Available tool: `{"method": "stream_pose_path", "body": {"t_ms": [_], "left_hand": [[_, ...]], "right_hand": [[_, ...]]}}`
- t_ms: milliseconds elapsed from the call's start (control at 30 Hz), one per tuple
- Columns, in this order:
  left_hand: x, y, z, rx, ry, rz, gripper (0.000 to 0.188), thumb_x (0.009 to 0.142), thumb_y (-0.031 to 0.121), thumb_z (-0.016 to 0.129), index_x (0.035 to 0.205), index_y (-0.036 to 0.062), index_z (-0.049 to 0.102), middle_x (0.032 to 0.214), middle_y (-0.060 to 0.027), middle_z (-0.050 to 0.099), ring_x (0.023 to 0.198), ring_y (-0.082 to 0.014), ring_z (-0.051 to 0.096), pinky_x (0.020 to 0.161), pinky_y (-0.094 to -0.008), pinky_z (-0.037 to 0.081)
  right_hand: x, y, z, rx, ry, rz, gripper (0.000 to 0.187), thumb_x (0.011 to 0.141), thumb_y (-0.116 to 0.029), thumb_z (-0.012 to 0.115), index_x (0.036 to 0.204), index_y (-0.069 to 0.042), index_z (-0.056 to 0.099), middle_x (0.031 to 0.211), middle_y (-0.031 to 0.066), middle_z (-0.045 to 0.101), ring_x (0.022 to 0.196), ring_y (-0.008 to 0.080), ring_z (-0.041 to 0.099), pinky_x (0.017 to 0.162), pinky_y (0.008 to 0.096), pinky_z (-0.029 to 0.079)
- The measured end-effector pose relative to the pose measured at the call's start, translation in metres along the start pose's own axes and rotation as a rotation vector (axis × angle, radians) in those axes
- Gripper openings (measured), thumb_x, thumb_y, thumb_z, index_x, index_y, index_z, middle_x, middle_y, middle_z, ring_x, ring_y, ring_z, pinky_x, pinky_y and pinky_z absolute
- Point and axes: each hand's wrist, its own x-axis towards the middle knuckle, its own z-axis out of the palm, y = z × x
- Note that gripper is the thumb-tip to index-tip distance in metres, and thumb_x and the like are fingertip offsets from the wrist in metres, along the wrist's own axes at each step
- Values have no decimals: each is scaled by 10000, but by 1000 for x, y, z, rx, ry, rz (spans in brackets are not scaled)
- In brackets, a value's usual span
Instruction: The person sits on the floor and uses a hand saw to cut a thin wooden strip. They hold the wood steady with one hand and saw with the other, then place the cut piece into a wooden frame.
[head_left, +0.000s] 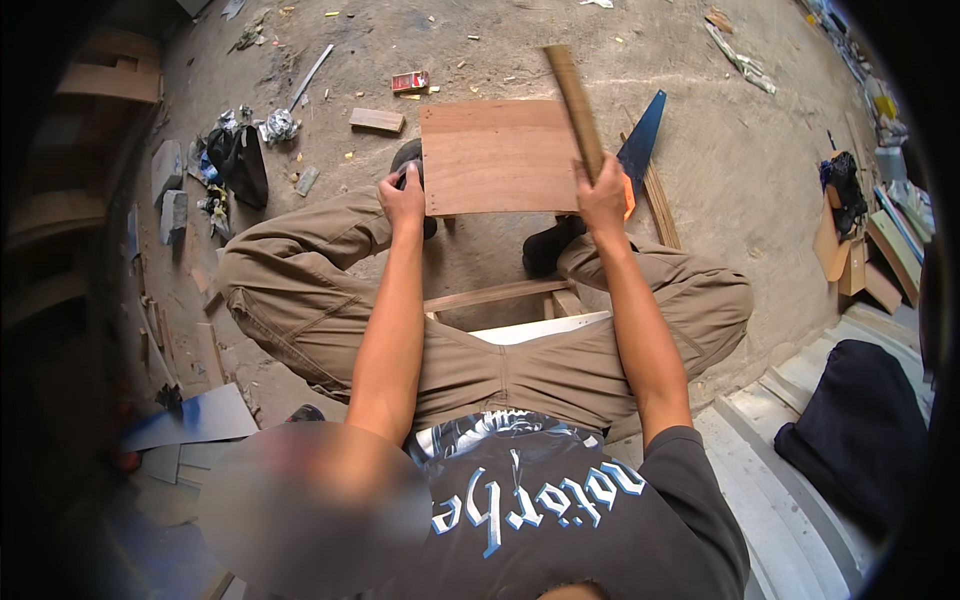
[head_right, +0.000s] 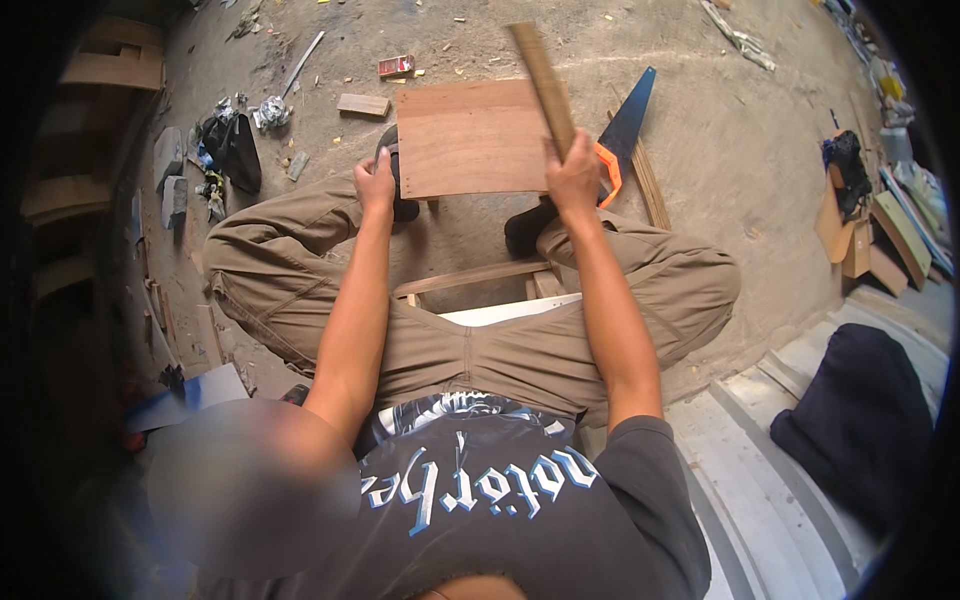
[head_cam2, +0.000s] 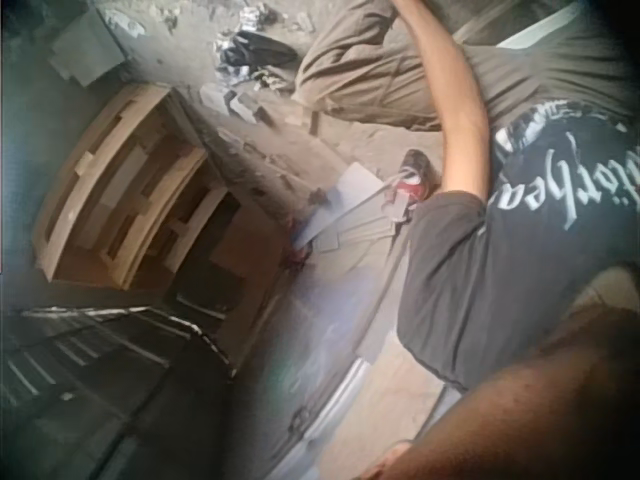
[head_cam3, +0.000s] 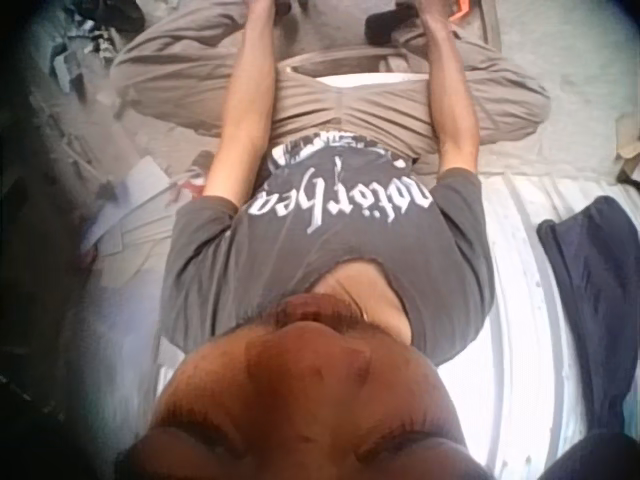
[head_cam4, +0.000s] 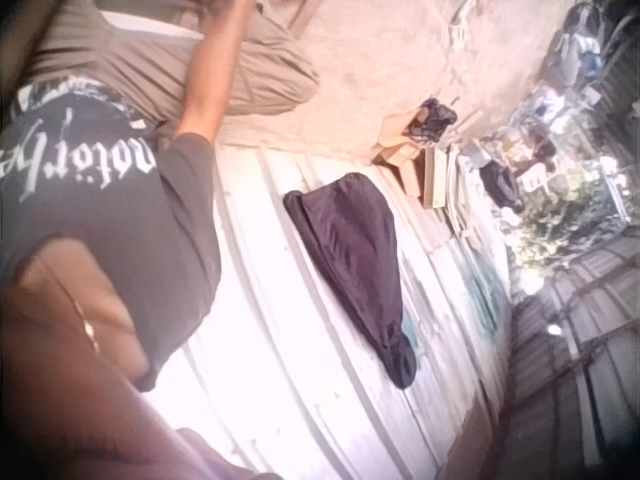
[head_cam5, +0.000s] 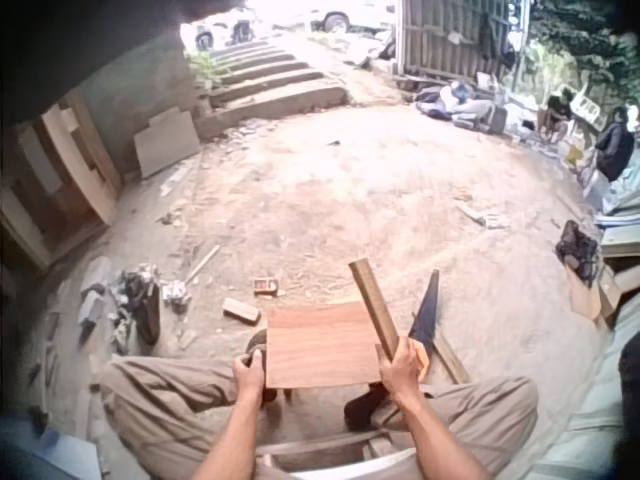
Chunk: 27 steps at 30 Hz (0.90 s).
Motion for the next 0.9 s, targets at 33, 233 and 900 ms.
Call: {"method": "stream_pose_path", "body": {"t_ms": [33,233,900], "left_hand": [[2,-21,9,-24,-130,-85,604,871,532,607,1104,-25,611,1079,-188,653,1027,-320,622,905,-420,472],[-23,-22,29,40,-486,16,527,862,444,620,1075,-36,672,1014,-215,697,942,-288,664,837,-364,487],[16,64,-18,-592,-388,-14,424,864,418,737,954,4,716,851,3,677,736,-67,573,675,-227,460]], "right_hand": [[3,13,2,-33,68,13,541,883,-402,669,1163,37,522,960,287,630,977,439,619,840,492,483],[6,91,15,280,-287,259,672,896,-510,634,1170,95,532,1089,312,630,1059,376,626,908,408,475],[67,21,-2,483,-159,420,831,924,-622,513,1262,134,450,1196,296,583,1146,356,578,951,396,445]]}}
